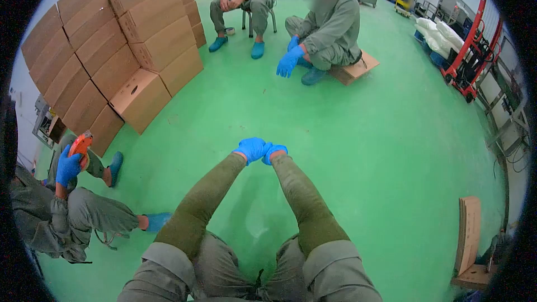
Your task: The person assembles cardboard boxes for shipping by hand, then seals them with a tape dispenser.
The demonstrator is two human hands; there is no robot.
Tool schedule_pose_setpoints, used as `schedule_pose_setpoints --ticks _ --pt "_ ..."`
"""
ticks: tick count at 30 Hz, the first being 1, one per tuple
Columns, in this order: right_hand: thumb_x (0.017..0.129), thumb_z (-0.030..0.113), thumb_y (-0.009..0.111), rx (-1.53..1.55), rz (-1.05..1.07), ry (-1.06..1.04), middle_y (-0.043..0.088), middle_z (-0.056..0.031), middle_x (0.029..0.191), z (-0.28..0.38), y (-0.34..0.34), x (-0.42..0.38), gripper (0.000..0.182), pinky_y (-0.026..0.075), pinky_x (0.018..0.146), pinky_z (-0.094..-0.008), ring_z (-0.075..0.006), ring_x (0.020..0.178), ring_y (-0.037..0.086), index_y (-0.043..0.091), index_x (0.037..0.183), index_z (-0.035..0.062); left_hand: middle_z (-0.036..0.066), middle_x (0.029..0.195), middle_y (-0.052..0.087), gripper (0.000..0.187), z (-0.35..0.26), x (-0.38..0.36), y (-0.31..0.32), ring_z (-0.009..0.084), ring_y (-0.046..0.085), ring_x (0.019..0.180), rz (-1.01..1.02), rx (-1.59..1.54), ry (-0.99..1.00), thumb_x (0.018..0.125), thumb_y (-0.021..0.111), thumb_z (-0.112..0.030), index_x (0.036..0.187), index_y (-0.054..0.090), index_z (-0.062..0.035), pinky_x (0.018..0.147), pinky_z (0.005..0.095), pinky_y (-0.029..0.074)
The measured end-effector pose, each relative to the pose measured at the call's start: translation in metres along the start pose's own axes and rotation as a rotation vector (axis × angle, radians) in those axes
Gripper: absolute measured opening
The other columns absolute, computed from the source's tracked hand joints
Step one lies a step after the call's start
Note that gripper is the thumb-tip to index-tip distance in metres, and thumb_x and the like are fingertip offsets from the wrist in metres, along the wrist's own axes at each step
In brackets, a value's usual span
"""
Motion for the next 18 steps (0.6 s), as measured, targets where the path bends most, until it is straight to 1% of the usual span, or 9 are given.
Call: schedule_pose_setpoints --ticks 3,9,12,15,18 --pt "0.079 0.039 0.062 -0.036 -0.044 0.026 0.063 -0.0128 0.125 -0.005 0.010 0.013 0.046 0.051 0.092 -0.0439 -0.0302 0.113 0.061 0.065 0.118 0.0155 0.017 0.099 0.070 0.061 0.000 -0.001 -0.002 0.0374 0.067 0.093 -0.013 0.002 -0.014 0.093 0.032 -0.058 0.096 0.072 -0.0111 0.082 0.0490 0.051" --pt "0.078 0.038 0.063 -0.046 -0.024 0.048 0.063 -0.0130 0.125 -0.012 0.023 0.030 0.047 0.051 0.093 -0.0438 -0.0298 0.113 0.061 0.065 0.120 0.0153 0.017 0.099 0.070 0.063 0.007 0.008 0.005 0.0374 0.067 0.093 -0.024 0.014 -0.012 0.094 0.032 -0.059 0.097 0.073 -0.0113 0.082 0.0490 0.051" --pt "0.081 0.036 0.058 -0.018 -0.052 -0.035 0.063 -0.0212 0.119 -0.009 0.021 0.027 0.043 0.051 0.091 -0.0453 -0.0370 0.109 0.062 0.066 0.114 0.0100 0.017 0.099 0.070 0.063 0.005 0.004 0.002 0.0370 0.067 0.093 -0.014 0.014 -0.032 0.094 0.031 -0.059 0.097 0.072 -0.0119 0.082 0.0488 0.051" --pt "0.081 0.036 0.058 -0.006 -0.043 -0.017 0.064 -0.0209 0.118 -0.009 0.017 0.023 0.042 0.051 0.091 -0.0450 -0.0364 0.108 0.062 0.066 0.114 0.0108 0.016 0.098 0.071 0.062 0.004 0.003 0.000 0.0367 0.067 0.093 -0.013 0.014 -0.036 0.094 0.032 -0.059 0.097 0.072 -0.0122 0.083 0.0484 0.051" --pt "0.081 0.036 0.058 -0.016 -0.067 -0.047 0.064 -0.0208 0.118 -0.007 0.015 0.022 0.042 0.051 0.091 -0.0451 -0.0361 0.108 0.062 0.066 0.113 0.0105 0.016 0.098 0.071 0.061 0.006 0.006 0.001 0.0364 0.067 0.093 -0.011 -0.001 -0.031 0.094 0.034 -0.059 0.097 0.072 -0.0123 0.082 0.0479 0.051"
Point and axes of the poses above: each hand's wrist, its own x-axis towards the middle knuckle, its own y-axis out of the palm, z = x × y, the point moved 7 cm from there along x, towards the middle knuckle
